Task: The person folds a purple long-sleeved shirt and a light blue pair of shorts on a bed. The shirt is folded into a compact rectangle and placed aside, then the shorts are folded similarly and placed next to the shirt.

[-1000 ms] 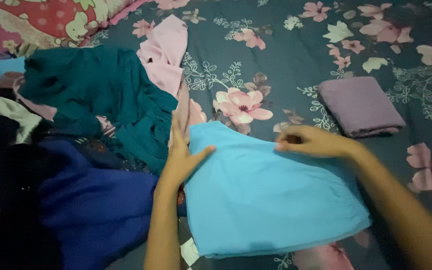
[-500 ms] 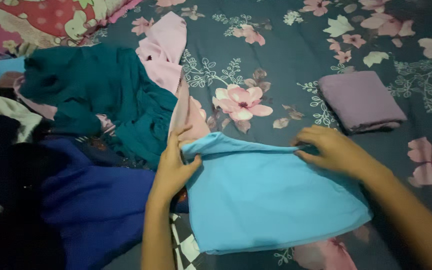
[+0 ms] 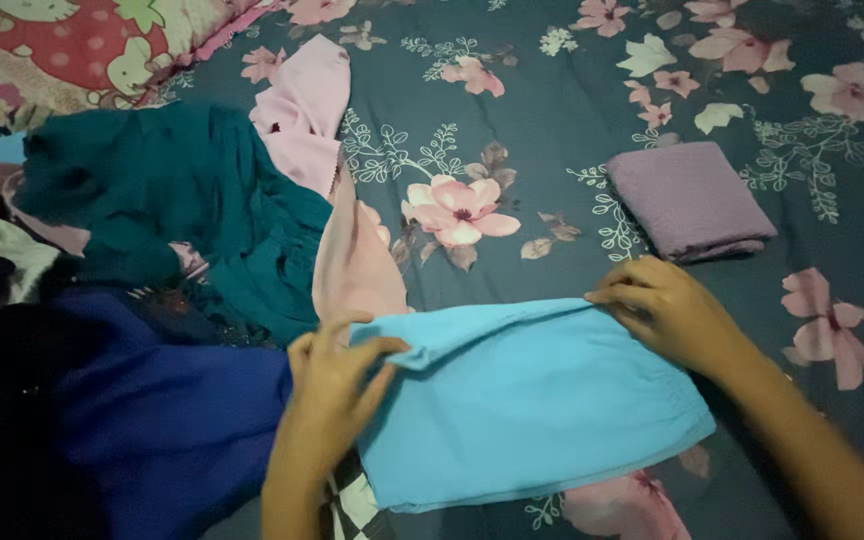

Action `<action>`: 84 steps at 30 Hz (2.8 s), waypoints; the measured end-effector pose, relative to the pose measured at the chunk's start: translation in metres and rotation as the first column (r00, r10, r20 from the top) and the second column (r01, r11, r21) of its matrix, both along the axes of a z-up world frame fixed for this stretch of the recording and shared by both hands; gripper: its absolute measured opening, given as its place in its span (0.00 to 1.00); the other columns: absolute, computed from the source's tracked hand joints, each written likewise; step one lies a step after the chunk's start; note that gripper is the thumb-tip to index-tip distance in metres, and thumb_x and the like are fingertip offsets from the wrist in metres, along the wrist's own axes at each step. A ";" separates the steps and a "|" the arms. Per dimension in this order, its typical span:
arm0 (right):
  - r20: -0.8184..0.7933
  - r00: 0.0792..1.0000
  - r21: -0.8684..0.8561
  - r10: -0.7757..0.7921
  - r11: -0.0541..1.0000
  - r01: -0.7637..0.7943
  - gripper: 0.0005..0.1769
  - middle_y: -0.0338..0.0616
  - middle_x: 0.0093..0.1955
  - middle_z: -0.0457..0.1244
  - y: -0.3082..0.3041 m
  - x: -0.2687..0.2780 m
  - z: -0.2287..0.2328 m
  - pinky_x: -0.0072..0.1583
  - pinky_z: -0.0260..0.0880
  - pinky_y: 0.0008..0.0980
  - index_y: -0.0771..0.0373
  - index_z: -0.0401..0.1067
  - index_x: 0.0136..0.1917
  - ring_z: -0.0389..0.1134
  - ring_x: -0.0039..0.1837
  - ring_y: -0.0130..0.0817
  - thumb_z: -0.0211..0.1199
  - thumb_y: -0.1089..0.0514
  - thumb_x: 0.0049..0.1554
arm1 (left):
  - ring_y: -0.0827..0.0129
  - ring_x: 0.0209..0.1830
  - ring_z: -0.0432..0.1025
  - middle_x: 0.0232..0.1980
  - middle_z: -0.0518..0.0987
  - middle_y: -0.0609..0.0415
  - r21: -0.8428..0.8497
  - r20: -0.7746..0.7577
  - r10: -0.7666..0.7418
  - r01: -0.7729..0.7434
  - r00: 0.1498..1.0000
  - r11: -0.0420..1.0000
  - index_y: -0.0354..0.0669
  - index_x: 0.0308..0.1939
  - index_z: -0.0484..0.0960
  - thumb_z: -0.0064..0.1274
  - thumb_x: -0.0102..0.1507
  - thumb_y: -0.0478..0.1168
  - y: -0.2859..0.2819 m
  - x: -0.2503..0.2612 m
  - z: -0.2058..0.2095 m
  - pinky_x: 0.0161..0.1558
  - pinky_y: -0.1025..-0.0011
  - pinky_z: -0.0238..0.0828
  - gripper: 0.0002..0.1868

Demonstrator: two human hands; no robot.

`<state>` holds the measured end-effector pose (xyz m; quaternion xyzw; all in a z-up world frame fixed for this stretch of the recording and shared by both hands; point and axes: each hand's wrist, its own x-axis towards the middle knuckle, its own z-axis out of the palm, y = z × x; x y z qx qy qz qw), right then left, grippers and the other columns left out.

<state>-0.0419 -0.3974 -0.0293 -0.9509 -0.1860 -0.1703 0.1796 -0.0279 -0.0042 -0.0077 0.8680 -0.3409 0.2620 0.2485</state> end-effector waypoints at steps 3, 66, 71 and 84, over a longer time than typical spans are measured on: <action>0.030 0.999 -0.001 0.010 1.000 -0.010 0.16 0.38 0.50 0.68 -0.001 -0.002 -0.005 0.55 0.69 0.36 0.55 0.81 0.50 0.69 0.53 0.37 0.70 0.62 0.47 | 0.61 0.47 0.75 0.47 0.85 0.53 0.034 -0.104 0.011 -0.008 0.995 0.999 0.51 0.46 0.85 0.62 0.54 0.37 -0.007 -0.018 -0.011 0.53 0.58 0.62 0.16; -0.028 0.964 -0.225 -0.264 0.941 0.252 0.48 0.61 0.76 0.50 0.067 -0.043 -0.027 0.75 0.43 0.50 0.65 0.52 0.77 0.48 0.79 0.52 0.49 0.30 0.57 | 0.51 0.57 0.72 0.55 0.80 0.47 0.090 -0.419 0.183 -0.160 0.889 0.983 0.42 0.50 0.79 0.51 0.65 0.50 -0.016 0.035 -0.035 0.53 0.53 0.66 0.18; 0.007 0.954 -0.232 -0.299 0.928 0.292 0.48 0.60 0.75 0.52 0.073 -0.044 -0.029 0.75 0.43 0.51 0.66 0.53 0.76 0.49 0.78 0.52 0.49 0.30 0.55 | 0.47 0.32 0.72 0.31 0.75 0.38 -0.029 -0.704 0.029 -0.069 0.710 0.997 0.35 0.39 0.71 0.54 0.67 0.47 0.006 0.077 -0.046 0.35 0.59 0.69 0.17; 0.025 0.934 -0.173 -0.356 0.919 0.355 0.49 0.64 0.75 0.52 0.076 -0.049 -0.038 0.74 0.45 0.53 0.73 0.57 0.72 0.49 0.78 0.54 0.50 0.29 0.55 | 0.49 0.25 0.75 0.25 0.76 0.43 -0.119 -0.636 0.210 -0.364 0.742 0.924 0.38 0.44 0.68 0.56 0.64 0.42 0.006 0.075 -0.047 0.28 0.58 0.68 0.14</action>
